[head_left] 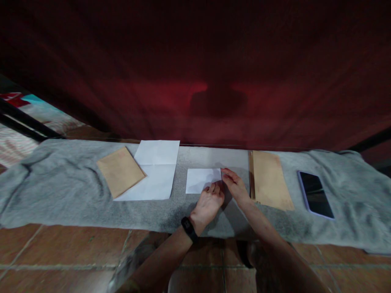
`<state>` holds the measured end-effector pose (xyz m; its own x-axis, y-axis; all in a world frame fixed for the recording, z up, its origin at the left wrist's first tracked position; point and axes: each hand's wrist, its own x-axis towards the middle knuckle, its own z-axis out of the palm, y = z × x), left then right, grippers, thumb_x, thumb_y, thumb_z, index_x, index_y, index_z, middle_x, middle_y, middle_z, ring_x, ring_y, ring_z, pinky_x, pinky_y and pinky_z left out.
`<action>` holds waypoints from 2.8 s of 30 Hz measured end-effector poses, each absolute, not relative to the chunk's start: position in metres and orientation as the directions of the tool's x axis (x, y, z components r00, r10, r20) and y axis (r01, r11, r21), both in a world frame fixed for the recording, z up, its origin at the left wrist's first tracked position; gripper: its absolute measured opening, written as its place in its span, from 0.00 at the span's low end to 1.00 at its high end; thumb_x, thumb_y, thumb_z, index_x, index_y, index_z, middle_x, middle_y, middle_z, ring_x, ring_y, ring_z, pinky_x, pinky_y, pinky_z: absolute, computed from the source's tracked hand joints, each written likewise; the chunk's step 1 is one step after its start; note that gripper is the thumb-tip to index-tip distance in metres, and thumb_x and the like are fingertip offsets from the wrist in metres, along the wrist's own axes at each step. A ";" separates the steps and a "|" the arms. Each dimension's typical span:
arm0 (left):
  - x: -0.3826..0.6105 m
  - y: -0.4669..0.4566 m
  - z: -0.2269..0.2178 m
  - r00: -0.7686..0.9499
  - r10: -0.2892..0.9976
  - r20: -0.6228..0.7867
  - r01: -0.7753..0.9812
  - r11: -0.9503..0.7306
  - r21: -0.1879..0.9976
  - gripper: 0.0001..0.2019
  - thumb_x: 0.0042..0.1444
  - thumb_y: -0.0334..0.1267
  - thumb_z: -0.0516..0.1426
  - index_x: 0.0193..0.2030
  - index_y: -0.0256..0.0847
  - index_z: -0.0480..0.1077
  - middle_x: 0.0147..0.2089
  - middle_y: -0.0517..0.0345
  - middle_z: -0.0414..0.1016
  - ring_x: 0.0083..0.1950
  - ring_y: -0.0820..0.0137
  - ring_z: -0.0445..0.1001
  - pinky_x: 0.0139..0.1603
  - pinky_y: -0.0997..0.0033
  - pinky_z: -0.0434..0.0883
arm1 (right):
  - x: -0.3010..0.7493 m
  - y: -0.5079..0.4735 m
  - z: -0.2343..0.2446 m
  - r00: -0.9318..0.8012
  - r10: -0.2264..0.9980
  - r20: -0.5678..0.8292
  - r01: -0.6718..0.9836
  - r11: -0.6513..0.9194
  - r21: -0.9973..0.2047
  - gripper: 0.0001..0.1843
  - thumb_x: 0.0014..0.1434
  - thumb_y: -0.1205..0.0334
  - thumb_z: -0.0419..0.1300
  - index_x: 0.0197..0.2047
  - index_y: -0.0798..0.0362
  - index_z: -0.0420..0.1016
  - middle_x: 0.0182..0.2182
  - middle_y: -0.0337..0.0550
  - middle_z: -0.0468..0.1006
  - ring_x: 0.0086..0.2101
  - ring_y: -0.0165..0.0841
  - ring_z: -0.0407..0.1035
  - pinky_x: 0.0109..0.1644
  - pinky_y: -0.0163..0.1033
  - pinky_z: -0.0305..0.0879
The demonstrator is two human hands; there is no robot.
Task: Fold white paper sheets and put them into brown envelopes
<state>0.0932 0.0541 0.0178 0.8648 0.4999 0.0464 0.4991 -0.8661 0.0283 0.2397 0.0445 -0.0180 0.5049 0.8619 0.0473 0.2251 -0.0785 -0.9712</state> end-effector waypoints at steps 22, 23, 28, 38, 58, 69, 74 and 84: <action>0.048 0.084 0.041 0.156 0.913 -0.376 -0.285 0.407 0.868 0.15 0.38 0.37 0.68 0.31 0.40 0.68 0.28 0.66 0.73 0.29 0.74 0.75 0.37 0.71 0.75 | 0.246 0.047 -0.008 0.545 0.837 -0.046 0.049 -0.086 -0.995 0.30 0.53 0.47 0.61 0.55 0.54 0.73 0.35 0.43 0.82 0.33 0.38 0.75 0.38 0.41 0.72; 0.045 0.083 0.038 0.186 0.902 -0.390 -0.233 0.426 0.874 0.15 0.38 0.37 0.68 0.31 0.40 0.68 0.28 0.65 0.73 0.29 0.74 0.75 0.36 0.71 0.75 | 0.248 0.046 -0.009 0.538 0.843 -0.011 0.105 -0.080 -0.991 0.28 0.53 0.49 0.61 0.55 0.53 0.74 0.34 0.43 0.82 0.33 0.38 0.75 0.39 0.42 0.72; 0.037 0.091 0.024 0.187 0.962 -0.201 0.064 0.192 0.979 0.14 0.50 0.42 0.63 0.41 0.41 0.69 0.25 0.66 0.71 0.24 0.74 0.71 0.27 0.75 0.68 | 0.247 0.040 -0.010 0.474 0.876 0.085 0.482 -0.177 -0.858 0.25 0.59 0.57 0.54 0.59 0.50 0.71 0.40 0.44 0.83 0.38 0.39 0.76 0.46 0.44 0.72; 0.038 0.079 0.037 0.353 0.925 -0.144 0.879 -0.275 0.388 0.13 0.64 0.37 0.54 0.54 0.43 0.70 0.35 0.54 0.80 0.37 0.61 0.80 0.35 0.68 0.69 | 0.239 0.034 -0.009 0.391 0.912 0.125 0.829 -0.290 -0.479 0.28 0.64 0.64 0.47 0.67 0.56 0.63 0.52 0.55 0.78 0.44 0.44 0.76 0.49 0.46 0.72; 0.071 0.084 -0.016 0.623 0.776 0.100 0.776 -0.629 0.044 0.28 0.68 0.33 0.43 0.74 0.31 0.50 0.76 0.42 0.47 0.77 0.57 0.45 0.75 0.50 0.48 | 0.187 0.039 -0.012 0.069 0.975 0.210 0.891 0.035 -0.453 0.32 0.73 0.51 0.37 0.72 0.59 0.54 0.70 0.54 0.57 0.70 0.39 0.48 0.73 0.52 0.47; 0.061 0.087 -0.012 0.609 0.782 0.134 0.778 -0.621 0.091 0.28 0.70 0.40 0.40 0.73 0.30 0.50 0.76 0.44 0.48 0.77 0.61 0.46 0.76 0.53 0.48 | 0.203 0.032 -0.027 0.105 0.976 0.194 0.972 -0.059 -0.229 0.33 0.73 0.52 0.39 0.72 0.65 0.53 0.71 0.56 0.52 0.70 0.42 0.45 0.73 0.52 0.44; 0.057 0.088 -0.014 0.580 0.798 0.164 0.798 -0.597 0.087 0.29 0.71 0.43 0.40 0.73 0.29 0.51 0.76 0.43 0.50 0.77 0.61 0.47 0.75 0.54 0.49 | 0.214 0.026 -0.034 0.134 0.953 0.271 0.982 -0.092 -0.163 0.33 0.73 0.51 0.41 0.72 0.63 0.52 0.71 0.56 0.52 0.70 0.44 0.48 0.72 0.54 0.47; 0.062 0.083 -0.012 0.553 0.816 0.166 0.820 -0.569 0.064 0.30 0.70 0.47 0.42 0.72 0.28 0.53 0.75 0.40 0.51 0.76 0.57 0.47 0.75 0.50 0.48 | 0.220 0.026 -0.042 0.177 0.939 0.295 0.983 -0.153 -0.102 0.33 0.72 0.50 0.42 0.72 0.62 0.54 0.70 0.57 0.56 0.68 0.45 0.53 0.70 0.53 0.49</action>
